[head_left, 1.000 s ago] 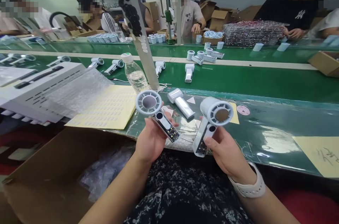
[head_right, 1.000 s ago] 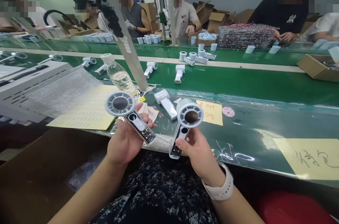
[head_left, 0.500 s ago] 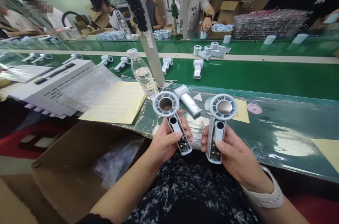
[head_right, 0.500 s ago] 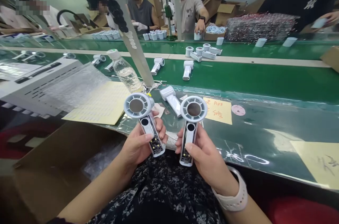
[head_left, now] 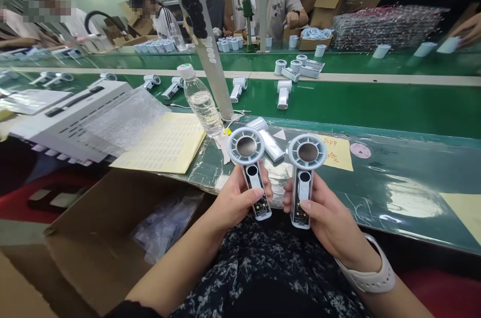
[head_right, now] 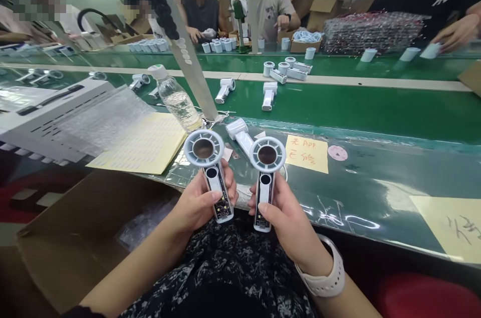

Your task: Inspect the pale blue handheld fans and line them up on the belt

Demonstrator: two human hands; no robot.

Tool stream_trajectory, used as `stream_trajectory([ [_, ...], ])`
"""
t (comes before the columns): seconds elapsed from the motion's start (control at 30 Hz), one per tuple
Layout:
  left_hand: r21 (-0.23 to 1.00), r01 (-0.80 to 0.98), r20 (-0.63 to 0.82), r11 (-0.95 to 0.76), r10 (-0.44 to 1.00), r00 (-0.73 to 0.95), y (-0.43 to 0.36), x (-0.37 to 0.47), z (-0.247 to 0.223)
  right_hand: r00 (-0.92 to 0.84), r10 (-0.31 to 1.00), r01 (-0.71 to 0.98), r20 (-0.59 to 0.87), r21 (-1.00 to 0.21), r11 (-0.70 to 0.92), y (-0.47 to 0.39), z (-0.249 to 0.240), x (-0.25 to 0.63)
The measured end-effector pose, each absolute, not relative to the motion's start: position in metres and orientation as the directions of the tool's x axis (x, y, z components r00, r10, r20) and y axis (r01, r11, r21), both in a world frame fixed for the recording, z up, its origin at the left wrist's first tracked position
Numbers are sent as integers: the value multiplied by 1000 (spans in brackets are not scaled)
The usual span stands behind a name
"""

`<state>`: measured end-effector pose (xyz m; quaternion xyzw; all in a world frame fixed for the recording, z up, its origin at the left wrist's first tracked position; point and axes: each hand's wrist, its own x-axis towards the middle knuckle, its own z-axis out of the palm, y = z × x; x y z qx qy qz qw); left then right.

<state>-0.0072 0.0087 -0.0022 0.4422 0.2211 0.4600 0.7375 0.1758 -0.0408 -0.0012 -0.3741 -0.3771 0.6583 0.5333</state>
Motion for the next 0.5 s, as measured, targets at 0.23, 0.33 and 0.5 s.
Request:
stream_trajectory([
  [0.23,813,-524,46,252,871,489,9,-3,-1,-151,980,-484,-131,-854,-189,-43,0,177],
  [0.33,822,-519,60,233,871,487,8,-4,-3,-182,978,-472,-105,-863,-181,-44,-2,177],
  [0.5,830,-513,64,217,878,475,7,-7,-5,-174,979,-456,-104,-873,-174,-42,-4,174],
])
